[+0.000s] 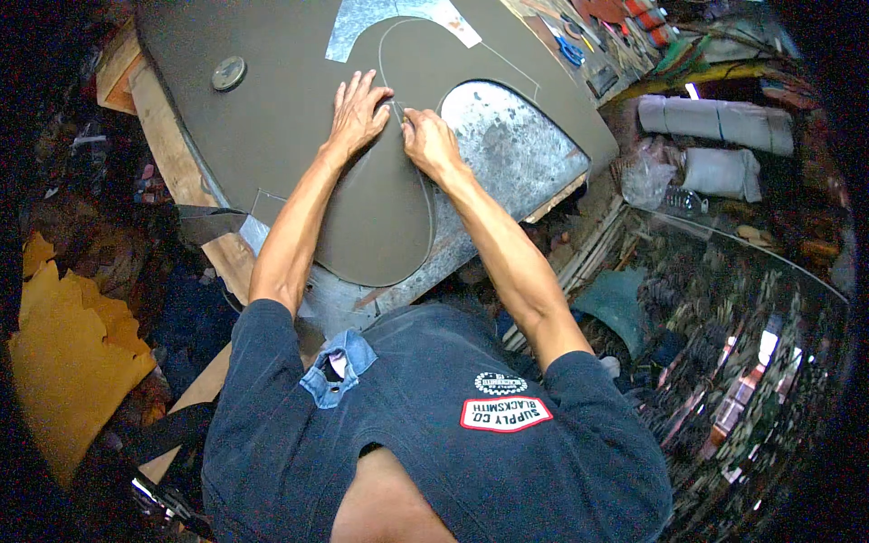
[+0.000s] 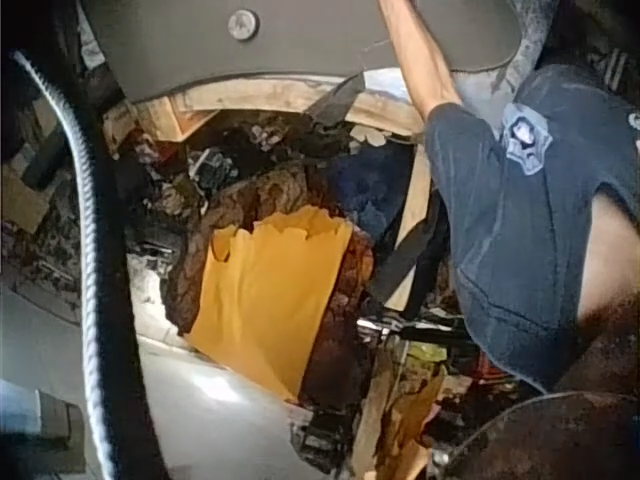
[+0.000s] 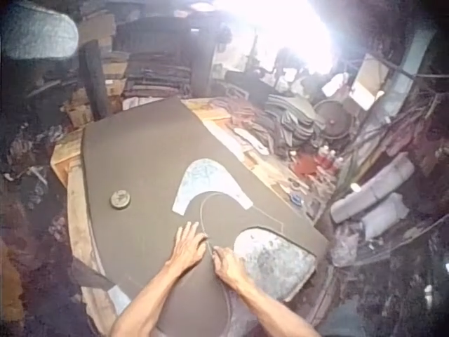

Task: Tracing outlines onto material using a metal stencil and cutting out the pieces using a knife.

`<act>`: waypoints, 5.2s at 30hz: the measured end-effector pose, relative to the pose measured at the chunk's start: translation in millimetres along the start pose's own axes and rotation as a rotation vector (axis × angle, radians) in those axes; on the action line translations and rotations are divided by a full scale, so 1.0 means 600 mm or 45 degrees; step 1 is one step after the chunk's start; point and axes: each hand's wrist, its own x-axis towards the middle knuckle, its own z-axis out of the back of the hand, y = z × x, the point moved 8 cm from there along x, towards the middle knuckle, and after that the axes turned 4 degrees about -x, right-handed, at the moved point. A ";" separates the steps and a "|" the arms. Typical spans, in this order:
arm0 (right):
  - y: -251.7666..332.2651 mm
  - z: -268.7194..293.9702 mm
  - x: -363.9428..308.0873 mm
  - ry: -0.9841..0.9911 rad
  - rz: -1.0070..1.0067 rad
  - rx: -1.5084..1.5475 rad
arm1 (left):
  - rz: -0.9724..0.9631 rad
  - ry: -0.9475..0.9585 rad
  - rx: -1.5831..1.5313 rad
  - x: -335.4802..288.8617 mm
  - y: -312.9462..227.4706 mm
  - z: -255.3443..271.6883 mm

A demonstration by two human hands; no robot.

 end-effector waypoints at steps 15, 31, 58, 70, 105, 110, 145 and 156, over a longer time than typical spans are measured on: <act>0.012 -0.020 0.019 0.054 -0.148 -0.118 | -0.130 0.191 -0.029 0.017 0.008 -0.028; 0.018 0.019 -0.152 0.098 -0.275 -0.075 | -0.193 0.218 0.062 0.022 0.006 -0.033; 0.010 0.037 -0.321 0.038 -0.429 0.032 | -0.535 0.496 -0.179 -0.161 -0.180 -0.033; 0.027 0.043 -0.414 0.095 -0.704 0.294 | -0.532 0.466 -0.128 -0.161 -0.181 -0.035; 0.022 0.000 -0.423 0.331 -0.966 1.374 | 1.469 0.046 -2.342 -0.468 -0.211 0.014; 0.051 0.017 -0.353 0.469 -1.070 0.968 | 1.497 0.051 -2.298 -0.471 -0.210 -0.001; -0.085 0.683 0.123 0.059 0.448 -0.093 | 0.353 0.195 -0.603 0.024 -0.333 -0.019; -0.315 0.723 0.546 0.138 0.456 1.101 | 0.347 -0.110 0.295 0.098 -0.268 -0.212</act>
